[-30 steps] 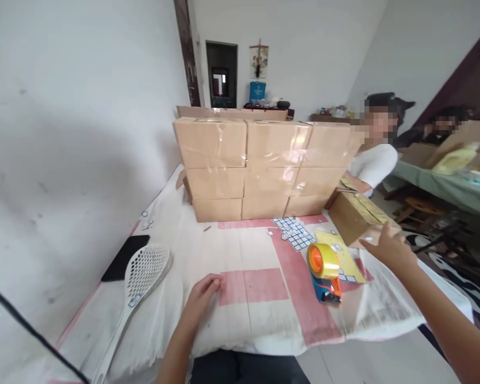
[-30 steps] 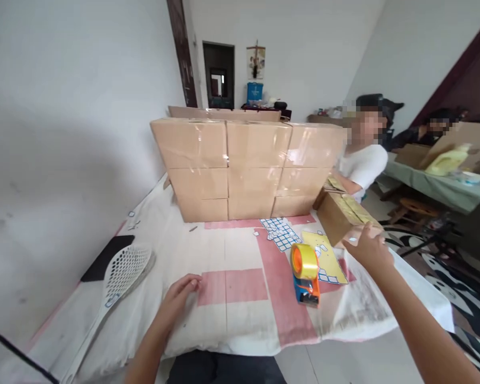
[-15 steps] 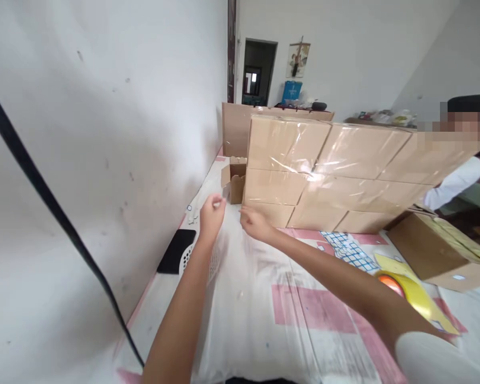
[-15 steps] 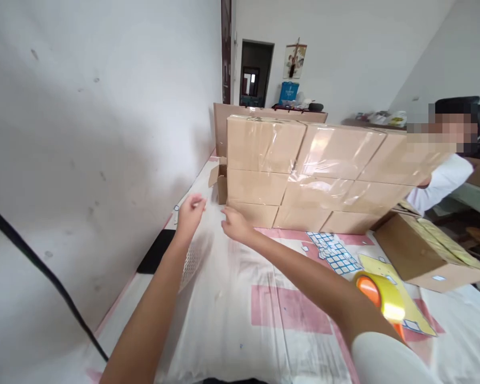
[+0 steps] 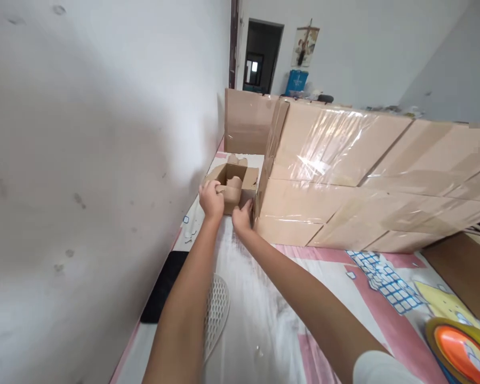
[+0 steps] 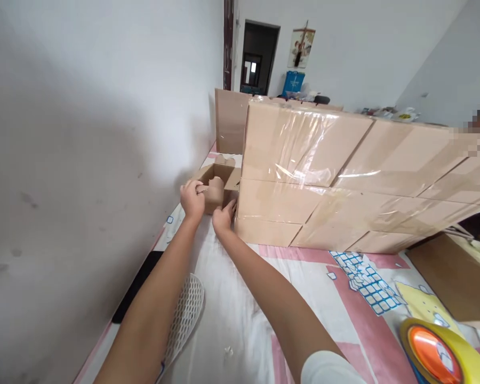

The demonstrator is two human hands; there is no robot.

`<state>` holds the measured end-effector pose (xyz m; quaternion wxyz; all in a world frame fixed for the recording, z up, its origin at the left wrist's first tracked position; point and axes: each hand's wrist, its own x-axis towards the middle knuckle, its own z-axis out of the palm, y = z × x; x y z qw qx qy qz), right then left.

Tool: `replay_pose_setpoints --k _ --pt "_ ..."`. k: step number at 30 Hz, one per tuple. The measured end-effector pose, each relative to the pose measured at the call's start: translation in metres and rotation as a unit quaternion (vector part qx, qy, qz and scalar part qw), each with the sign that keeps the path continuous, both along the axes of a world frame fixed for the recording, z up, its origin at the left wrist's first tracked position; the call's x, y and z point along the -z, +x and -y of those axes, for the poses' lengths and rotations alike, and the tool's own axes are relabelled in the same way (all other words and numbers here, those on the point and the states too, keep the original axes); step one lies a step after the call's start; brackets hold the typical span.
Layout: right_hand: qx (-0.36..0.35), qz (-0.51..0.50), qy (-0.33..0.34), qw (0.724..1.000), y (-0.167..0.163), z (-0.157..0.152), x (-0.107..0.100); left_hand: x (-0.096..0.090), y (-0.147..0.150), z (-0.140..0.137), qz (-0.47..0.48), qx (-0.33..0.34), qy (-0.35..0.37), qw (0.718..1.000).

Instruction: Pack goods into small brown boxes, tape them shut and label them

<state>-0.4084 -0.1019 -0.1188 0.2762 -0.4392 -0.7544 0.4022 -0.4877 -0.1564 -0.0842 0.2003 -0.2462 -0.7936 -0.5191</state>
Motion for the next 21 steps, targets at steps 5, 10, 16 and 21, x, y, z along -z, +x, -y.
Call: replay_pose_setpoints --k 5,10,16,21 --pt "0.026 0.029 0.021 0.999 -0.024 -0.018 0.003 0.020 -0.001 0.014 -0.009 -0.013 0.036 0.999" --pt "0.070 0.072 0.026 0.995 -0.040 -0.026 0.015 0.017 -0.012 0.015 -0.015 0.012 0.052 0.998" --pt "0.123 0.113 0.038 0.985 -0.059 -0.033 0.021 0.014 -0.017 0.020 -0.016 0.026 0.038 0.999" --pt "0.107 0.173 0.208 0.957 -0.081 -0.043 -0.003 0.018 -0.017 0.021 -0.013 0.020 0.038 0.999"
